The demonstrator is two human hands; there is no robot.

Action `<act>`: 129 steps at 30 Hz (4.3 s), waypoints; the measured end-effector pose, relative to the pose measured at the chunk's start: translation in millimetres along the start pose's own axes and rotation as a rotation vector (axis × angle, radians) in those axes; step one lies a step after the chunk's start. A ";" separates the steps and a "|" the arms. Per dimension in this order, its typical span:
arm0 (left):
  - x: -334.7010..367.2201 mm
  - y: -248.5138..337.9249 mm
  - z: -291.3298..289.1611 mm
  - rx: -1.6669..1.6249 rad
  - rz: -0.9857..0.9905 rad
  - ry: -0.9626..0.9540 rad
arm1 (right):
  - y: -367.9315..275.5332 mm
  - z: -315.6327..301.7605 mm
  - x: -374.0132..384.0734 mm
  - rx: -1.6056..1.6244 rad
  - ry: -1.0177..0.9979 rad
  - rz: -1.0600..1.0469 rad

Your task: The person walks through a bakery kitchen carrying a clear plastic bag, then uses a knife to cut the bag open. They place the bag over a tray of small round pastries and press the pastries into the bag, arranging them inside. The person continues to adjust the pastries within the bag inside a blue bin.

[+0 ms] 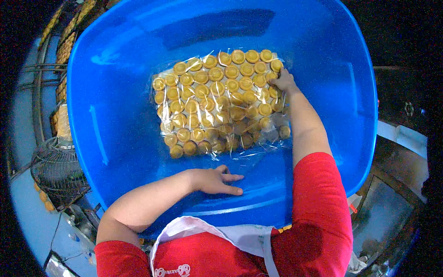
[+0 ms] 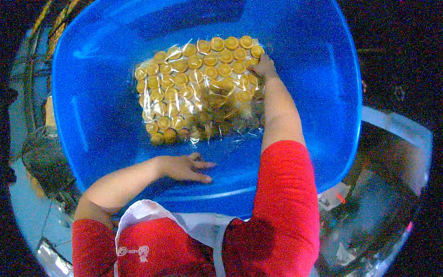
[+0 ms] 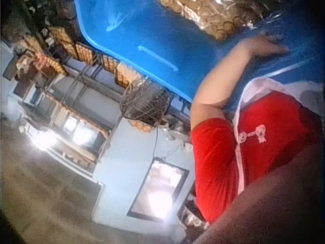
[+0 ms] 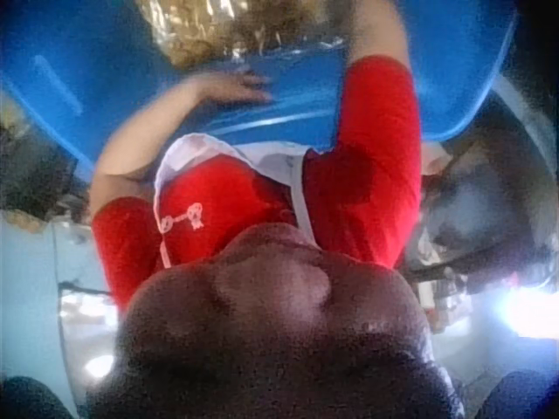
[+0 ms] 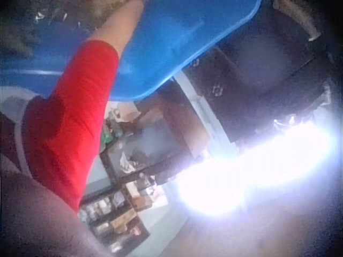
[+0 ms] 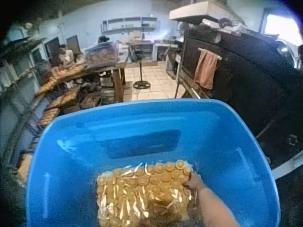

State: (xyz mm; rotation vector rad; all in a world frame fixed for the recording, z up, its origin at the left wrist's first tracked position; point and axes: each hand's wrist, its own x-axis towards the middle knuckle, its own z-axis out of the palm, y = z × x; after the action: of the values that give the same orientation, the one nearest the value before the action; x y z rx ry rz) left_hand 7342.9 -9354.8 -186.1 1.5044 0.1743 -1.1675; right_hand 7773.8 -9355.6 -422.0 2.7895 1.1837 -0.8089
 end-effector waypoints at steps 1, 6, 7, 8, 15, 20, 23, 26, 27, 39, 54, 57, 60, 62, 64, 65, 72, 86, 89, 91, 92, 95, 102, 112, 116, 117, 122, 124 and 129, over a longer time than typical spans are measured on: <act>3.3 -2.4 3.4 0.001 0.021 0.006 | 4.1 -1.2 0.6 0.020 -0.014 -0.016; 8.0 -1.4 10.1 -0.021 0.019 0.058 | -33.1 -49.2 -20.6 -0.288 0.059 -0.225; 11.5 -4.5 13.9 -0.025 0.021 0.073 | -40.1 -57.3 -29.5 -0.258 0.001 -0.361; 15.0 -6.5 13.6 -0.018 0.026 0.089 | -34.9 -56.7 -38.3 -0.232 -0.280 -0.346; 16.7 -3.1 7.7 0.018 0.008 0.041 | 55.1 12.7 -128.4 -0.508 -1.361 -0.381; 11.8 -0.6 7.1 0.011 -0.046 0.038 | 6.7 -26.7 -167.2 -0.686 -0.721 -0.174; 13.1 -3.0 9.9 -0.007 -0.043 0.064 | 17.2 -13.2 -153.4 -0.572 -0.492 -0.149; 20.1 -7.6 13.7 0.005 -0.042 0.073 | 49.1 5.1 -142.5 -0.529 -0.465 -0.184; 23.9 -8.9 14.2 0.016 -0.042 0.070 | 72.4 13.4 -143.1 -0.526 -0.441 -0.259; 99.7 -83.3 3.1 -0.222 0.195 0.252 | -52.5 -7.4 -190.9 -0.363 -1.057 -0.429; 43.1 -243.4 -63.2 -0.506 -0.539 1.589 | -35.3 -8.0 -209.4 -0.399 -1.280 -0.391; 43.3 -264.3 -91.5 -0.615 -0.608 1.498 | -43.5 -12.6 -206.8 -0.478 -1.224 -0.494; 45.0 -287.1 -110.0 -0.368 -0.613 1.291 | -39.2 -3.7 -203.3 -0.527 -1.207 -0.545; 33.6 -296.4 -129.8 0.230 -0.660 0.823 | -34.5 2.0 -202.0 -0.536 -1.210 -0.550; 35.7 -296.8 -129.2 -0.067 -0.586 1.067 | -29.2 7.1 -199.8 -0.549 -1.217 -0.560; 36.3 -293.6 -127.2 -0.137 -0.576 1.209 | -29.0 7.7 -198.6 -0.553 -1.221 -0.554; 1.6 -230.3 -134.4 -0.369 -0.474 1.771 | -19.0 22.9 -192.6 -0.496 -1.313 -0.470; 22.8 -156.4 -51.8 0.033 -0.747 0.769 | -22.9 28.5 -184.6 -0.548 -1.372 -0.500; 28.4 -172.9 -38.3 0.065 -0.746 0.741 | -42.4 10.3 -193.5 -0.647 -1.299 -0.534; 29.8 -178.9 -35.3 0.114 -0.730 0.817 | -50.0 5.3 -199.9 -0.766 -1.191 -0.550; 30.8 -180.6 -35.6 0.116 -0.740 0.856 | -56.0 2.2 -203.3 -0.723 -1.112 -0.566; 29.2 -172.4 -40.8 0.173 -0.749 0.960 | -85.5 -7.4 -209.7 -0.583 -1.001 -0.591; 46.4 -171.0 -19.4 0.213 -0.449 0.616 | -92.3 13.1 -206.7 -0.731 -1.199 -0.606; 72.4 -196.1 -41.4 -1.077 -0.095 0.269 | -13.8 2.0 -178.2 -0.466 -1.283 -0.396; 63.4 -225.4 -96.0 -0.121 -0.232 0.494 | 16.0 22.9 -158.5 -0.396 -0.878 -0.348; 80.5 -265.6 -101.8 -0.022 -0.093 0.658 | 24.4 38.6 -148.2 -0.439 -0.678 -0.426; 13.9 -233.2 -162.9 0.269 -0.261 1.503 | -112.2 -16.0 -129.4 -0.124 -0.360 -0.399; 5.7 -258.3 -201.7 0.441 -0.355 1.614 | -117.2 21.5 -119.5 -0.177 -0.005 -0.647; -2.3 -297.4 -252.8 0.324 -0.539 1.440 | -110.6 110.0 -114.6 -0.147 0.027 -0.692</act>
State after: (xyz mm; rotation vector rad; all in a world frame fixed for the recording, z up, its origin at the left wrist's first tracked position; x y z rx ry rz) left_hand 7282.5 -9051.2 -423.9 2.4315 1.4683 -0.2504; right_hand 7582.5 -9375.2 -443.6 2.2674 2.1524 -0.6512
